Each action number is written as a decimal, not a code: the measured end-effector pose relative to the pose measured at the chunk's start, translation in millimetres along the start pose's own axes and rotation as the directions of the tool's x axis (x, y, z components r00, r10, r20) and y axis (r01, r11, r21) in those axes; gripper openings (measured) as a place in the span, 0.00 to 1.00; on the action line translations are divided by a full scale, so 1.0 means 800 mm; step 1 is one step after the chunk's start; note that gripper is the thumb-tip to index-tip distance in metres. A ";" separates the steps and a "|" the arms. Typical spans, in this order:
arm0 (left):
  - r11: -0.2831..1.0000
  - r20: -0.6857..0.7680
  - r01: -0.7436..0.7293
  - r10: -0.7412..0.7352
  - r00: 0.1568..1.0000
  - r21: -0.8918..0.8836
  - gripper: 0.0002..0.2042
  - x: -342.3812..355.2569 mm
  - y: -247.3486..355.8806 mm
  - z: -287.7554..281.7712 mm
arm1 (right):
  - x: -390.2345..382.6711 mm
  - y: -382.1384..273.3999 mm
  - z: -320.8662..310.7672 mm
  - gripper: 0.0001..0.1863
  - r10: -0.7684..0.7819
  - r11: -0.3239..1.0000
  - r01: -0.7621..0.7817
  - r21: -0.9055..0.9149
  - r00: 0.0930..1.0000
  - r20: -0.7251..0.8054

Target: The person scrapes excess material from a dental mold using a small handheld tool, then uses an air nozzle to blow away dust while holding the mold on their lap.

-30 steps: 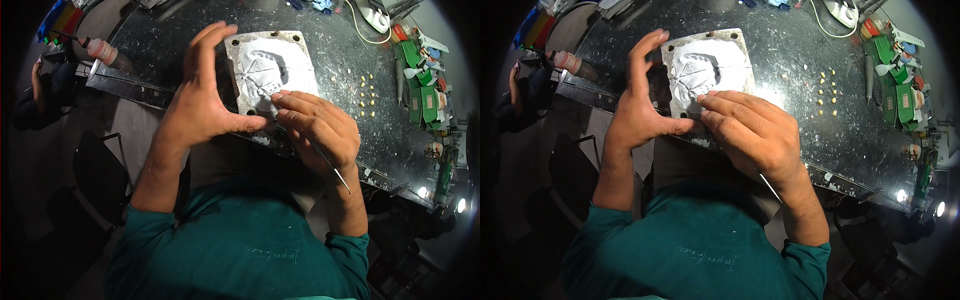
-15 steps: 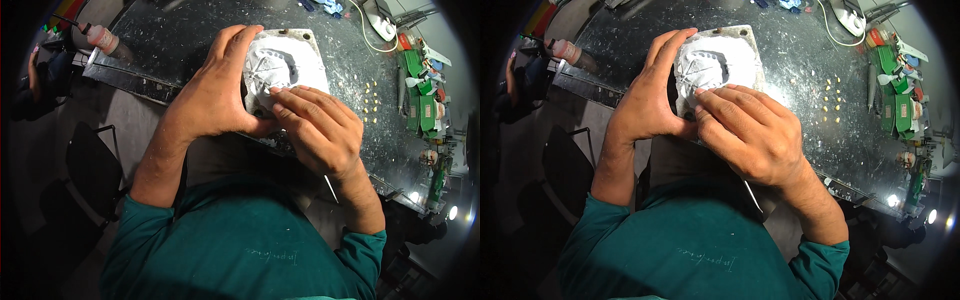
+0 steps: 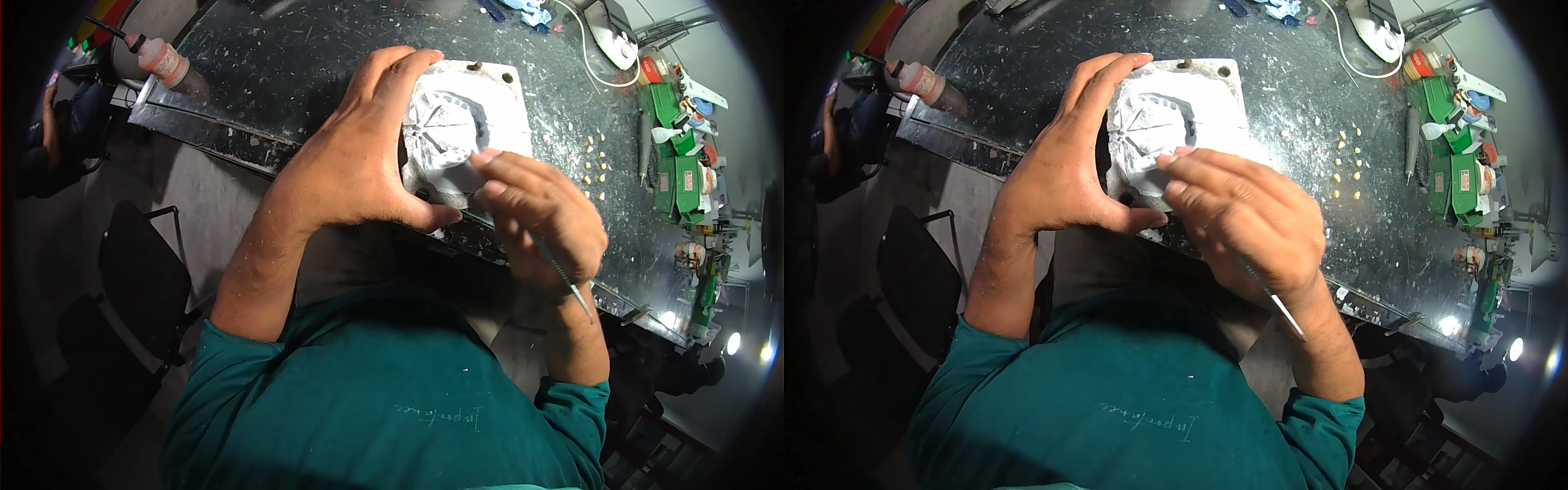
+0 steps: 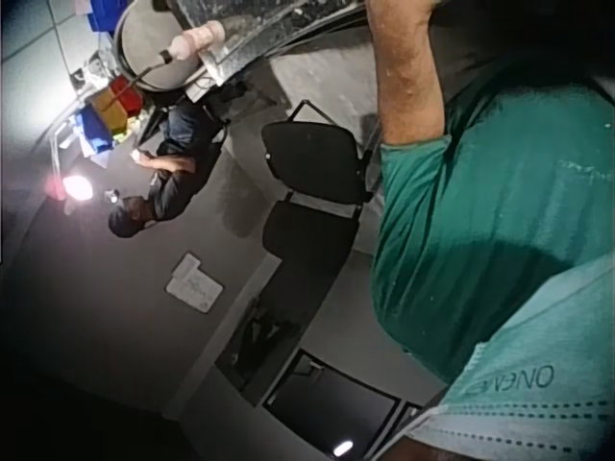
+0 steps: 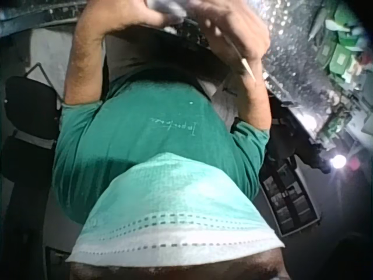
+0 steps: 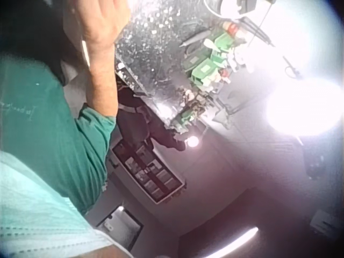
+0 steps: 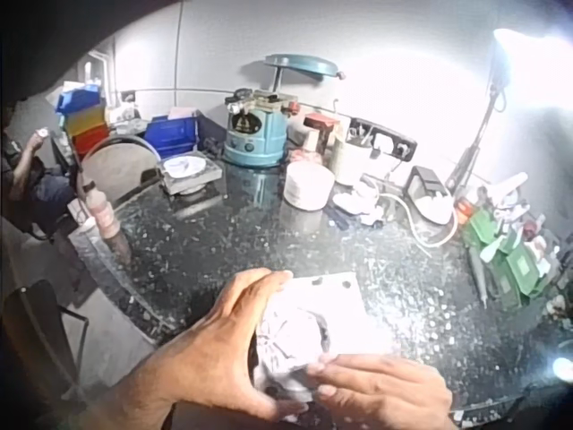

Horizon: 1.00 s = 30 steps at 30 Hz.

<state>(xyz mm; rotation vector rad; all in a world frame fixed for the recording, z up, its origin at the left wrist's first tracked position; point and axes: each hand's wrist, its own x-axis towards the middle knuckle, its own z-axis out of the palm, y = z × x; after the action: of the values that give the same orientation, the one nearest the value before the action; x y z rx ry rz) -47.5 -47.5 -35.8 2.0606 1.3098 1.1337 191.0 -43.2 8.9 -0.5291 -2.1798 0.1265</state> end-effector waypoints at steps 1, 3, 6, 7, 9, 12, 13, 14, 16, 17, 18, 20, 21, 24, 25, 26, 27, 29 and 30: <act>1.000 0.005 0.011 -0.011 1.000 -0.004 0.65 -0.001 -0.001 0.000 | -0.004 0.001 0.001 0.09 -0.013 1.000 0.011 0.029 0.998 0.061; 1.000 0.007 0.002 -0.002 1.000 0.004 0.65 0.001 -0.002 0.000 | -0.009 0.001 -0.001 0.09 -0.019 0.999 0.013 0.049 0.992 0.126; 1.000 0.002 -0.013 0.013 1.000 0.018 0.65 0.002 -0.005 0.002 | -0.009 0.004 -0.001 0.09 -0.024 0.999 0.020 0.033 0.991 0.131; 1.000 0.000 -0.021 0.021 1.000 0.017 0.65 0.002 -0.006 0.003 | -0.008 0.005 -0.002 0.09 -0.024 0.999 0.021 0.025 0.989 0.144; 1.000 0.013 0.006 -0.006 1.000 0.005 0.65 0.001 -0.001 0.000 | -0.007 0.007 -0.002 0.09 -0.026 1.000 0.023 0.021 0.988 0.154; 0.999 0.025 0.032 -0.032 0.999 -0.004 0.65 0.001 0.002 -0.002 | -0.005 0.007 0.000 0.09 -0.029 0.999 0.025 0.028 0.985 0.168; 1.000 0.022 0.031 -0.031 0.999 0.003 0.65 0.001 0.002 -0.001 | -0.004 0.006 0.003 0.09 -0.051 0.999 0.053 -0.010 0.985 0.163; 1.000 0.023 0.031 -0.031 0.999 0.002 0.65 0.001 0.003 -0.001 | -0.003 0.005 0.006 0.09 -0.073 0.995 0.082 -0.051 0.985 0.159; 1.000 -0.008 -0.001 0.001 1.000 0.027 0.64 0.000 0.004 0.001 | -0.002 0.008 0.009 0.09 -0.116 0.989 0.129 -0.071 0.979 0.167; 1.000 -0.006 -0.003 0.003 1.000 0.025 0.64 0.001 0.005 0.001 | 0.000 0.008 0.009 0.09 -0.139 0.983 0.157 -0.094 0.975 0.176; 1.000 -0.004 0.007 -0.007 1.000 0.015 0.64 0.001 0.008 0.001 | 0.001 0.008 0.009 0.09 -0.162 0.976 0.185 -0.116 0.969 0.186; 1.000 -0.001 0.018 -0.018 1.000 0.006 0.63 0.001 0.010 0.003 | 0.007 0.005 0.010 0.09 -0.202 0.960 0.235 -0.155 0.958 0.203; 0.999 -0.017 0.015 -0.014 1.000 0.035 0.63 0.001 0.011 0.006 | 0.010 0.005 0.011 0.09 -0.217 0.954 0.252 -0.161 0.954 0.208; 0.999 0.004 0.004 -0.004 1.000 0.049 0.65 0.003 0.012 0.004 | 0.018 0.011 0.012 0.09 -0.244 0.945 0.286 -0.160 0.940 0.238; 0.999 0.044 -0.003 0.001 0.999 0.032 0.67 0.004 0.012 0.003 | 0.018 0.013 0.009 0.08 -0.195 0.968 0.226 -0.111 0.951 0.240; 0.999 0.040 -0.002 0.001 0.999 0.033 0.67 0.003 0.013 0.004 | 0.020 0.014 0.007 0.08 -0.148 0.984 0.167 -0.061 0.959 0.242; 1.000 0.031 0.008 -0.008 0.999 -0.002 0.66 0.003 0.014 0.006 | 0.023 0.016 0.004 0.07 -0.102 0.994 0.107 -0.010 0.965 0.243; 0.999 0.023 0.019 -0.018 1.000 -0.039 0.66 0.003 0.014 0.010 | 0.023 0.010 -0.006 0.11 -0.035 0.998 0.021 0.062 0.971 0.237; 0.999 0.044 0.012 -0.010 0.999 -0.052 0.67 0.003 0.013 0.012 | 0.024 0.009 -0.009 0.11 -0.035 0.998 0.021 0.063 0.970 0.239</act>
<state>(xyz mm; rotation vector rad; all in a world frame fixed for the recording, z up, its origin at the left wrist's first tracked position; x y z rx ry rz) -33.4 -49.3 -32.5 2.0267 1.2562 1.1009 188.8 -29.2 25.2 -0.4685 -2.4095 0.2515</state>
